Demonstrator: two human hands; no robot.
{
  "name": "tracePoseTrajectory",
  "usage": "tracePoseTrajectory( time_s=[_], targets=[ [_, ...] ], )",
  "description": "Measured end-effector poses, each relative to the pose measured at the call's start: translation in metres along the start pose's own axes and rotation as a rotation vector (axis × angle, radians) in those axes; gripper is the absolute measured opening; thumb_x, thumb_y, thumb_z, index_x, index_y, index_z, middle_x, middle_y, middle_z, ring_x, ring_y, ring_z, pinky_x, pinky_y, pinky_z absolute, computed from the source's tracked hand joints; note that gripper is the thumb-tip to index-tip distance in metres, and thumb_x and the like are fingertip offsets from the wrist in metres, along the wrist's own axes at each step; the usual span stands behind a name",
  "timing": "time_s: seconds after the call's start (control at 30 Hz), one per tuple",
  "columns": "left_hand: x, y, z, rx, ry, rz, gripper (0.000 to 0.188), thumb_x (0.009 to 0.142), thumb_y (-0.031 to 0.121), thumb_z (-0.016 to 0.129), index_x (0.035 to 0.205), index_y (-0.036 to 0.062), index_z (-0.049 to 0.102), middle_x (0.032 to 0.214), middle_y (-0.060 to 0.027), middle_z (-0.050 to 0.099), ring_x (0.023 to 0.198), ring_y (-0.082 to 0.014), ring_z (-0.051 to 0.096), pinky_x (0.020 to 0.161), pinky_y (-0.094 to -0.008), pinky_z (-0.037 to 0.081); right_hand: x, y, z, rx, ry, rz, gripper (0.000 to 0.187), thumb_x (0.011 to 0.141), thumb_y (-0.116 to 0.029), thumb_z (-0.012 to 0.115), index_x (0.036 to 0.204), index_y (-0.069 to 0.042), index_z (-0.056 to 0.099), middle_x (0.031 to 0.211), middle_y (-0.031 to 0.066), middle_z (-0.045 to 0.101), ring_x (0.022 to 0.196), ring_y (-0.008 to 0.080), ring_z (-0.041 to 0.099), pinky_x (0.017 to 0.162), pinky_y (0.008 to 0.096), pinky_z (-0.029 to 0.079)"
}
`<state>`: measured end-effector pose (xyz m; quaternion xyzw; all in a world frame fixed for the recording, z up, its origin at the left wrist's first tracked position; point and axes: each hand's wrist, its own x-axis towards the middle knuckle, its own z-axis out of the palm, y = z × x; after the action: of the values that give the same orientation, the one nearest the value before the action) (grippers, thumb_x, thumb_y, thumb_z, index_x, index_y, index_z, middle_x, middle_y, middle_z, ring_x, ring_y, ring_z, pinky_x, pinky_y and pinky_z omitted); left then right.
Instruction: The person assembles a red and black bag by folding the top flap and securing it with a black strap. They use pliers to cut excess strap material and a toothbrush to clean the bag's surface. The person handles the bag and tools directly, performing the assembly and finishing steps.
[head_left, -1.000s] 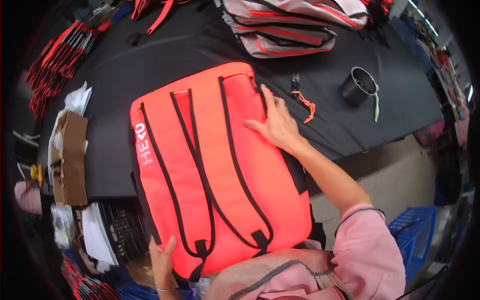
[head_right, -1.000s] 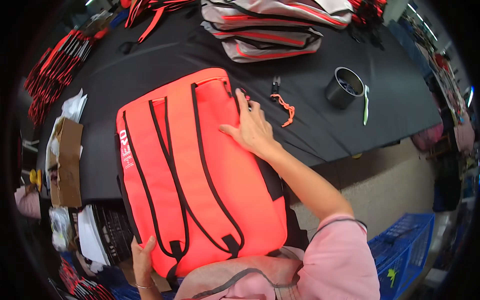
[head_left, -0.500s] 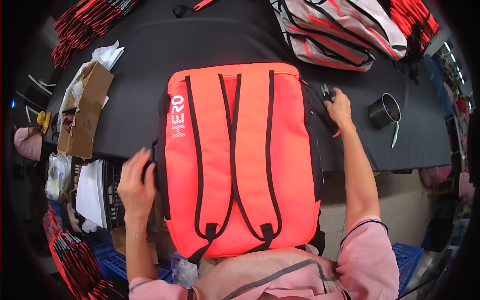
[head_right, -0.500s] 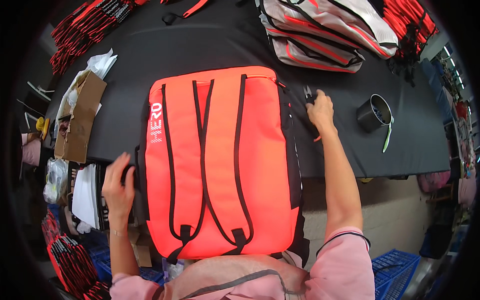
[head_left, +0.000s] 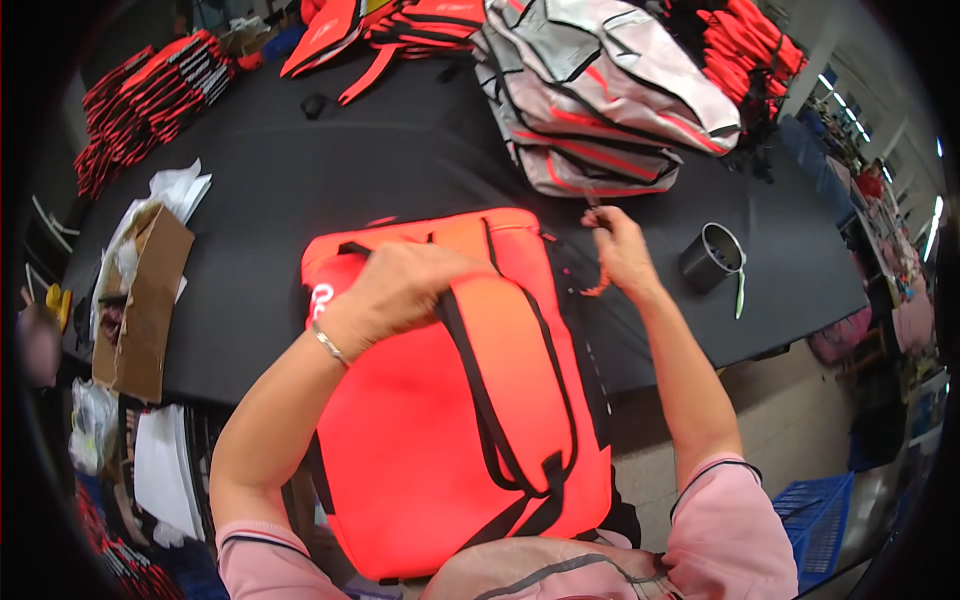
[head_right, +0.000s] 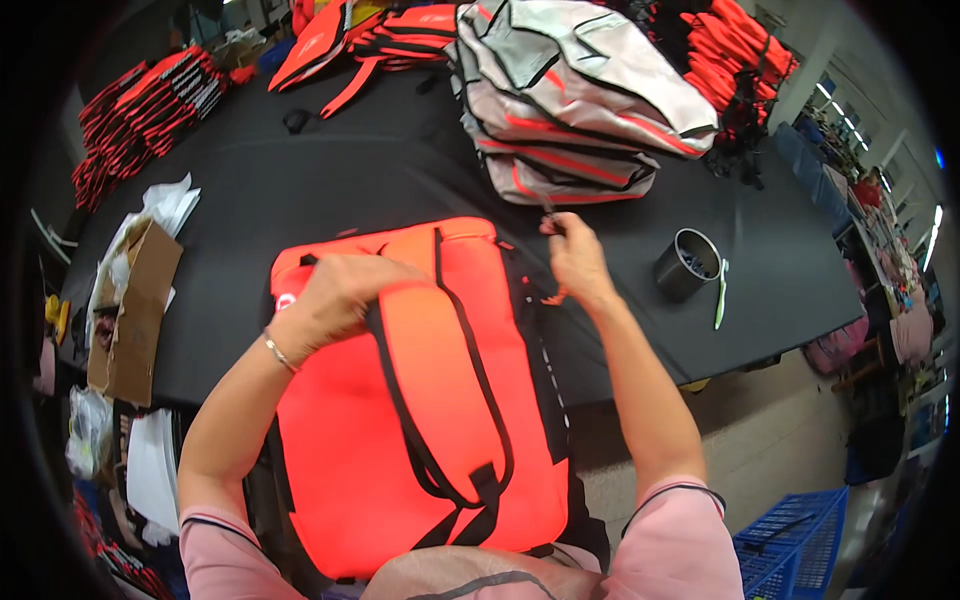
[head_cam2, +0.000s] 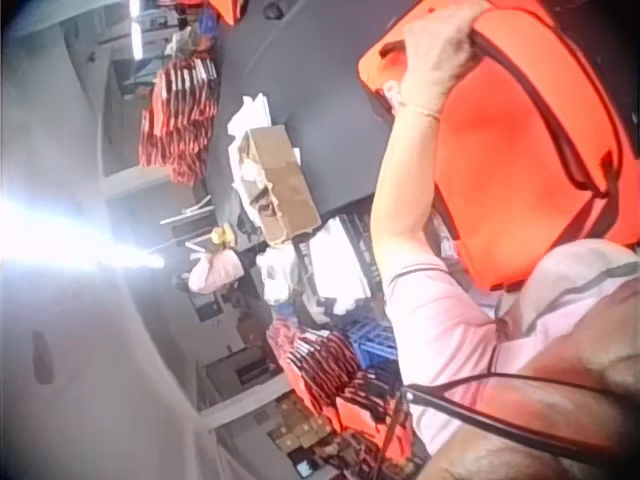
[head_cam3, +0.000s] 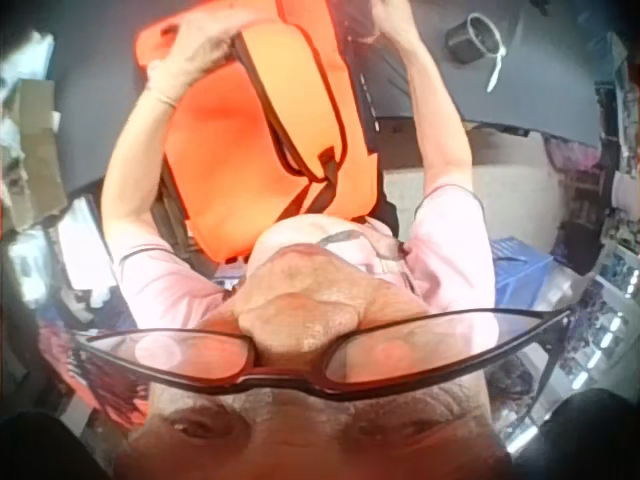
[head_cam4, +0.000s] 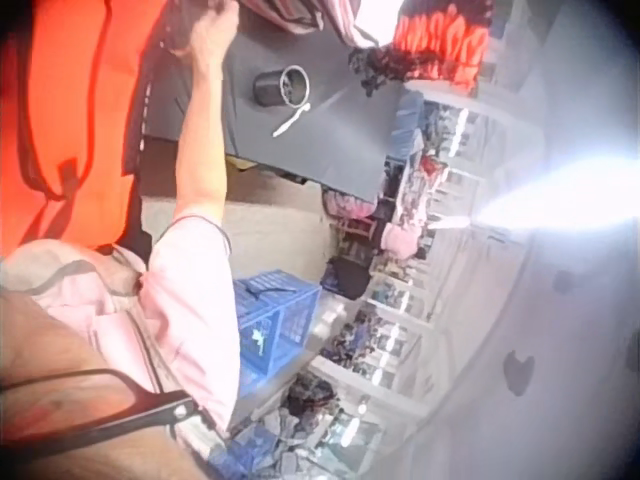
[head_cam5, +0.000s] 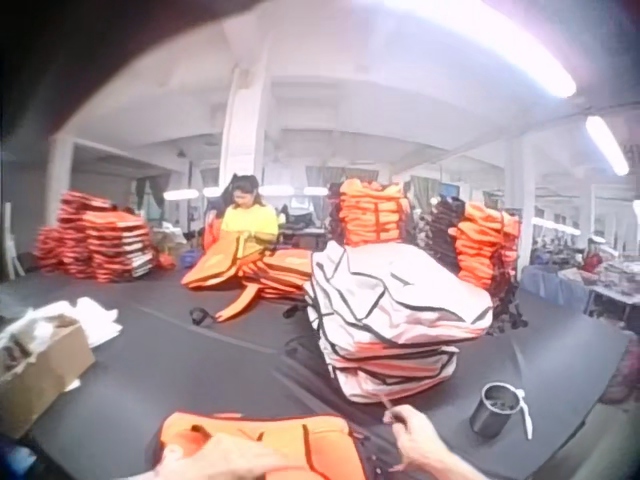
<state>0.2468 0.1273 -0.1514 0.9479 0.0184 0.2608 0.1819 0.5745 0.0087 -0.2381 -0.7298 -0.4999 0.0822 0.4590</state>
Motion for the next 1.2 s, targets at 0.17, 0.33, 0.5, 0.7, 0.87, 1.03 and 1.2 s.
tracePoseTrajectory(
  time_s=[0.17, 0.33, 0.5, 0.7, 0.87, 1.03, 1.2],
  targets=[
    [0.033, -0.065, -0.054, 0.119, 0.461, -0.527, 0.024, 0.088, 0.019, 0.073, 0.102, 0.0001, 0.071, 0.085, -0.0208, 0.071, 0.073, -0.0345, 0.072, 0.065, -0.0386, 0.053, 0.052, -0.036, 0.059, -0.037, -0.125, -0.101, 0.027, 0.087, -0.011, 0.062, 0.111, -0.001, 0.066, 0.096, 0.0197, 0.072, 0.089, 0.0396, 0.070, 0.080, 0.0414, 0.053],
    [0.030, -0.171, -0.054, 0.376, 0.686, -0.876, 0.080, 0.081, 0.047, 0.078, 0.135, -0.0060, 0.052, 0.118, -0.0233, 0.068, 0.111, -0.0373, 0.066, 0.095, -0.0412, 0.049, 0.097, -0.025, 0.115, -0.247, -0.157, -0.101, 0.039, 0.087, -0.016, 0.066, 0.124, -0.005, 0.061, 0.114, 0.0250, 0.067, 0.110, 0.0414, 0.064, 0.096, 0.0482, 0.050],
    [0.005, -0.189, -0.009, 0.643, 0.487, -0.520, 0.062, 0.093, 0.035, 0.067, 0.143, 0.0059, 0.046, 0.146, -0.0227, 0.048, 0.141, -0.0410, 0.037, 0.114, -0.0456, 0.033, 0.112, 0.019, 0.125, -0.251, -0.238, 0.026, 0.066, 0.085, -0.020, 0.070, 0.144, -0.007, 0.043, 0.127, 0.0254, 0.062, 0.122, 0.0429, 0.057, 0.103, 0.0482, 0.045],
    [-0.043, -0.044, 0.070, 0.475, -0.192, -0.478, 0.082, 0.096, 0.052, 0.057, 0.155, 0.0057, 0.027, 0.160, -0.0185, 0.028, 0.146, -0.0405, 0.028, 0.119, -0.0585, 0.017, 0.083, 0.015, 0.096, 0.085, -0.063, 0.078, 0.041, 0.084, -0.023, 0.068, 0.114, 0.004, 0.068, 0.090, 0.0155, 0.074, 0.087, 0.0253, 0.072, 0.083, 0.0330, 0.052],
    [-0.077, 0.003, 0.110, 0.391, -0.124, -0.468, 0.086, 0.090, 0.052, 0.064, 0.151, 0.0003, 0.034, 0.156, -0.0186, 0.037, 0.139, -0.0375, 0.039, 0.111, -0.0487, 0.034, 0.037, -0.081, 0.085, 0.280, -0.196, -0.040, 0.021, 0.090, -0.013, 0.069, 0.104, 0.003, 0.071, 0.086, 0.0061, 0.073, 0.084, 0.0111, 0.069, 0.076, 0.0250, 0.052],
    [-0.067, 0.008, 0.124, 0.415, -0.013, -0.345, 0.071, 0.088, 0.037, 0.070, 0.144, 0.0015, 0.046, 0.139, -0.0130, 0.057, 0.112, -0.0271, 0.058, 0.086, -0.0381, 0.045, 0.005, -0.081, 0.091, -0.214, -0.265, -0.275, 0.035, 0.082, -0.019, 0.076, 0.113, -0.005, 0.064, 0.100, 0.0083, 0.066, 0.090, 0.0278, 0.067, 0.078, 0.0374, 0.053],
    [-0.066, 0.010, 0.130, 0.350, 0.072, -0.341, 0.065, 0.087, 0.034, 0.073, 0.139, 0.0023, 0.051, 0.128, -0.0116, 0.064, 0.104, -0.0256, 0.063, 0.078, -0.0344, 0.051, -0.009, -0.053, 0.089, -0.090, -0.295, -0.207, 0.041, 0.081, -0.013, 0.074, 0.118, -0.004, 0.059, 0.109, 0.0110, 0.061, 0.100, 0.0266, 0.063, 0.085, 0.0371, 0.051]
  ],
)
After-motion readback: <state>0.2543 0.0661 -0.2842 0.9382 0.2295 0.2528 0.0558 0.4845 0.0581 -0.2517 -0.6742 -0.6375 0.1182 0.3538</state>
